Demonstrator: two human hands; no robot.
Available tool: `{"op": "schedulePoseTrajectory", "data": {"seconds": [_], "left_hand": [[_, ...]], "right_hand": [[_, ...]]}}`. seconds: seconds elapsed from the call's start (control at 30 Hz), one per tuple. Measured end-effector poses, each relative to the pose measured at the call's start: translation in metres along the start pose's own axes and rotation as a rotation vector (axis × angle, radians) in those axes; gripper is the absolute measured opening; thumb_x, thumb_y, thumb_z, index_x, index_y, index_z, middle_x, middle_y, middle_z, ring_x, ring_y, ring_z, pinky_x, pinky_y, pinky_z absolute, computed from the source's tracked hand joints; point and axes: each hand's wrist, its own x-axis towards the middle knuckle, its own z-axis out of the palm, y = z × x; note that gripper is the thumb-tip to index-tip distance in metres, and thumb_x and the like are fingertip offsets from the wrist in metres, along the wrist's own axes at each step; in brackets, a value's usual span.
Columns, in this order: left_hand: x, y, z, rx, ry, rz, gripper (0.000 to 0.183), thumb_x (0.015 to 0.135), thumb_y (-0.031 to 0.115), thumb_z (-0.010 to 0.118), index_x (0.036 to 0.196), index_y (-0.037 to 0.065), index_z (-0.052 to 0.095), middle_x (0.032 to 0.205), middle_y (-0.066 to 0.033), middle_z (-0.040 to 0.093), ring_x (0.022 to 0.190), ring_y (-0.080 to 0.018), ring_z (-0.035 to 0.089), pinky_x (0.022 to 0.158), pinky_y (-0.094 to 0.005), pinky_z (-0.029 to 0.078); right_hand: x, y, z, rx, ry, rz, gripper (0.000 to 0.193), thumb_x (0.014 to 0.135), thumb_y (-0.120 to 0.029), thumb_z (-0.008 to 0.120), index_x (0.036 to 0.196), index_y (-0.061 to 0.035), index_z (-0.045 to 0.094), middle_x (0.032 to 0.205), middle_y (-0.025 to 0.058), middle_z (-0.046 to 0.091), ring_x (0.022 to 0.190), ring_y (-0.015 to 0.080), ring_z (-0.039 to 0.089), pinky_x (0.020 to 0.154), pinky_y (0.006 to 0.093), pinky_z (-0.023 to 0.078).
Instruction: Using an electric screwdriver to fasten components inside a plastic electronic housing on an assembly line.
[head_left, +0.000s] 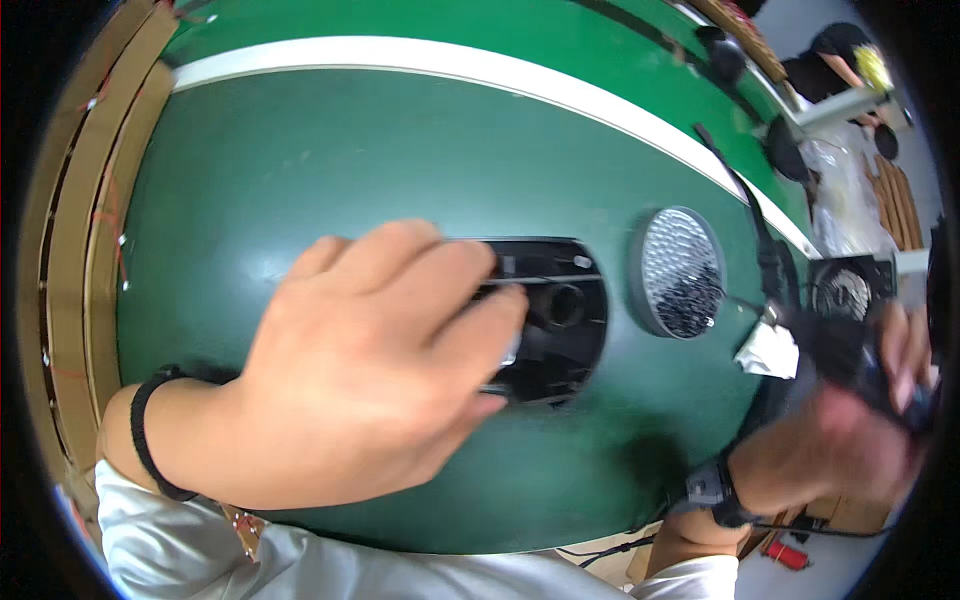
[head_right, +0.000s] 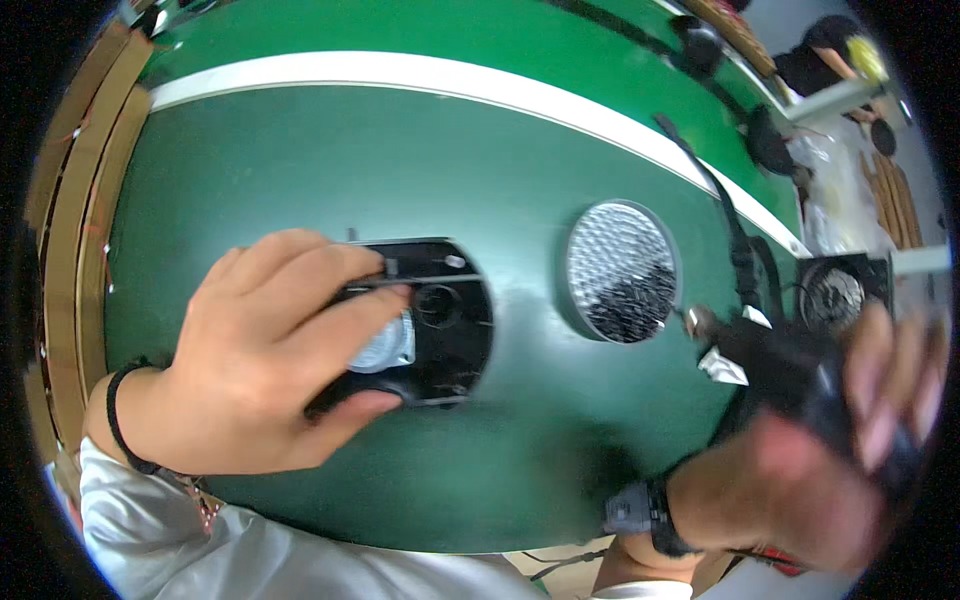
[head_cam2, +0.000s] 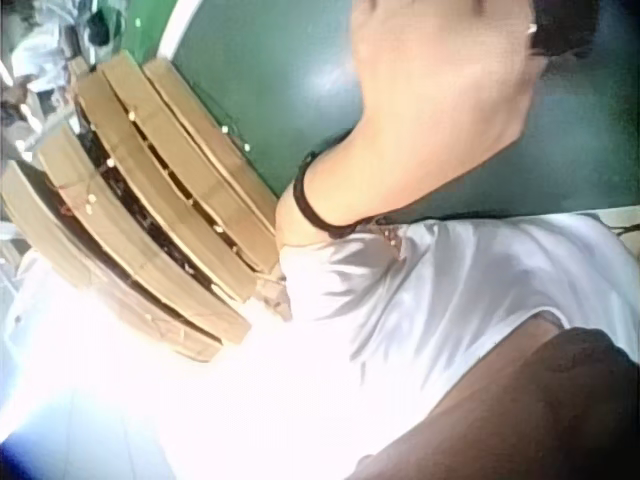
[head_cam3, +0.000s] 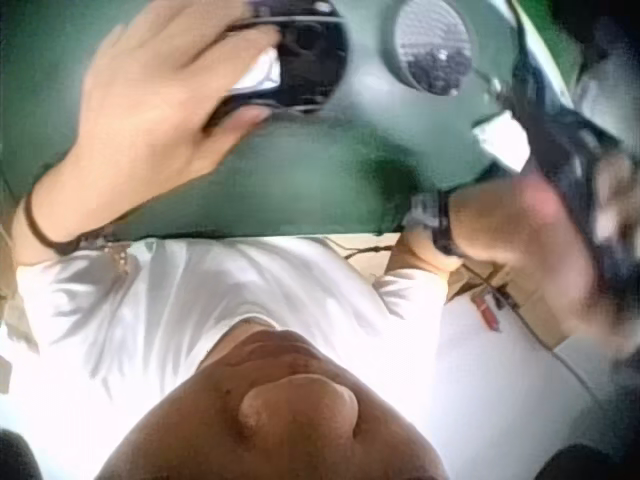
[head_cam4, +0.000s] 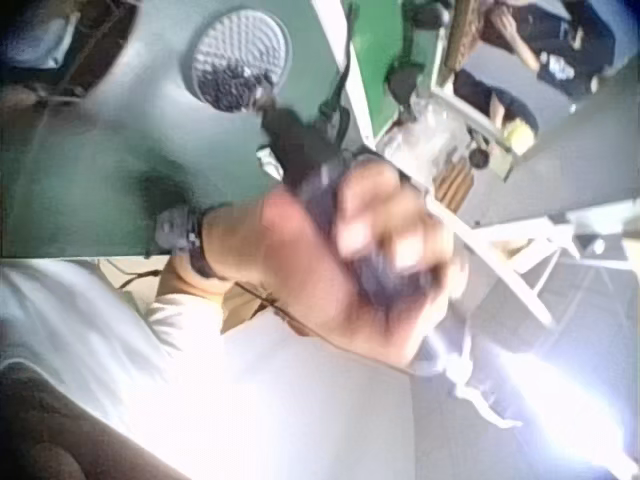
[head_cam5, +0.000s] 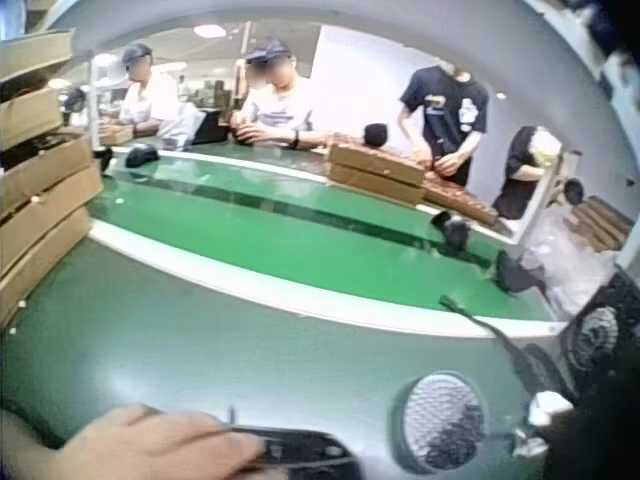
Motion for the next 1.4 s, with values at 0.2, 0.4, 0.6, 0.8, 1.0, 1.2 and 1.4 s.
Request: {"op": "schedulePoseTrajectory", "data": {"seconds": [0.2, 0.4, 0.6, 0.8, 1.0, 1.2, 1.4], "left_hand": [[-0.006, -0.003, 0.006, 0.068, -0.029, -0.012, 0.066, 0.054, 0.022, 0.089, 0.115, 0.006, 0.069, 0.117, -0.0145, 0.063, 0.099, -0.0343, 0.065, 0.07, -0.043, 0.05], [-0.007, -0.005, 0.005, 0.039, -0.055, -0.021, 0.065, 0.052, 0.021, 0.09, 0.112, 0.007, 0.07, 0.117, -0.0135, 0.063, 0.1, -0.0335, 0.065, 0.069, -0.0426, 0.049], [-0.009, -0.008, 0.007, 0.019, -0.065, -0.038, 0.063, 0.052, 0.021, 0.09, 0.11, 0.007, 0.071, 0.115, -0.0131, 0.063, 0.102, -0.0334, 0.064, 0.07, -0.0425, 0.049], [-0.009, -0.007, 0.007, 0.032, -0.062, -0.032, 0.062, 0.052, 0.023, 0.09, 0.109, 0.007, 0.071, 0.114, -0.0122, 0.063, 0.101, -0.0316, 0.063, 0.069, -0.0424, 0.049], [-0.008, -0.006, 0.011, 0.028, -0.068, -0.054, 0.058, 0.052, 0.024, 0.089, 0.105, 0.006, 0.073, 0.112, -0.0116, 0.063, 0.1, -0.0291, 0.062, 0.068, -0.0408, 0.048], [-0.008, -0.003, 0.015, 0.044, -0.001, -0.04, 0.055, 0.053, 0.024, 0.089, 0.103, 0.006, 0.074, 0.109, -0.0097, 0.064, 0.099, -0.0277, 0.061, 0.069, -0.04, 0.047], [-0.007, -0.005, 0.013, 0.065, -0.015, -0.033, 0.055, 0.055, 0.025, 0.087, 0.104, 0.006, 0.073, 0.109, -0.0088, 0.063, 0.098, -0.0273, 0.06, 0.07, -0.0397, 0.046]], "right_hand": [[-0.022, 0.025, 0.073, 0.148, -0.175, 0.057, 0.025, 0.098, -0.024, 0.056, 0.112, -0.004, 0.051, 0.092, 0.0107, 0.058, 0.07, 0.0166, 0.056, 0.065, 0.0326, 0.047], [-0.026, 0.032, 0.094, 0.242, -0.348, 0.084, 0.027, 0.099, -0.025, 0.056, 0.117, -0.0058, 0.049, 0.096, 0.0117, 0.058, 0.072, 0.0188, 0.057, 0.065, 0.0354, 0.048], [-0.02, 0.038, 0.092, 0.357, -0.517, 0.106, 0.03, 0.101, -0.026, 0.057, 0.122, -0.0076, 0.048, 0.1, 0.0127, 0.059, 0.074, 0.0209, 0.059, 0.065, 0.0382, 0.049], [-0.019, 0.035, 0.059, 0.45, -0.68, 0.116, 0.033, 0.102, -0.027, 0.058, 0.128, -0.0093, 0.047, 0.105, 0.0137, 0.059, 0.076, 0.0231, 0.061, 0.066, 0.041, 0.05], [-0.037, 0.01, 0.082, 0.301, -0.494, 0.381, 0.032, 0.103, -0.028, 0.054, 0.128, -0.0088, 0.046, 0.105, 0.0152, 0.059, 0.077, 0.0241, 0.061, 0.067, 0.0409, 0.049], [-0.041, 0.009, 0.086, 0.256, -0.422, 0.354, 0.029, 0.104, -0.026, 0.054, 0.126, -0.0084, 0.046, 0.104, 0.0157, 0.059, 0.074, 0.0244, 0.061, 0.065, 0.0413, 0.05], [-0.041, 0.009, 0.086, 0.247, -0.412, 0.325, 0.027, 0.104, -0.025, 0.054, 0.124, -0.008, 0.046, 0.103, 0.0158, 0.059, 0.074, 0.0249, 0.062, 0.063, 0.0405, 0.05]]}}
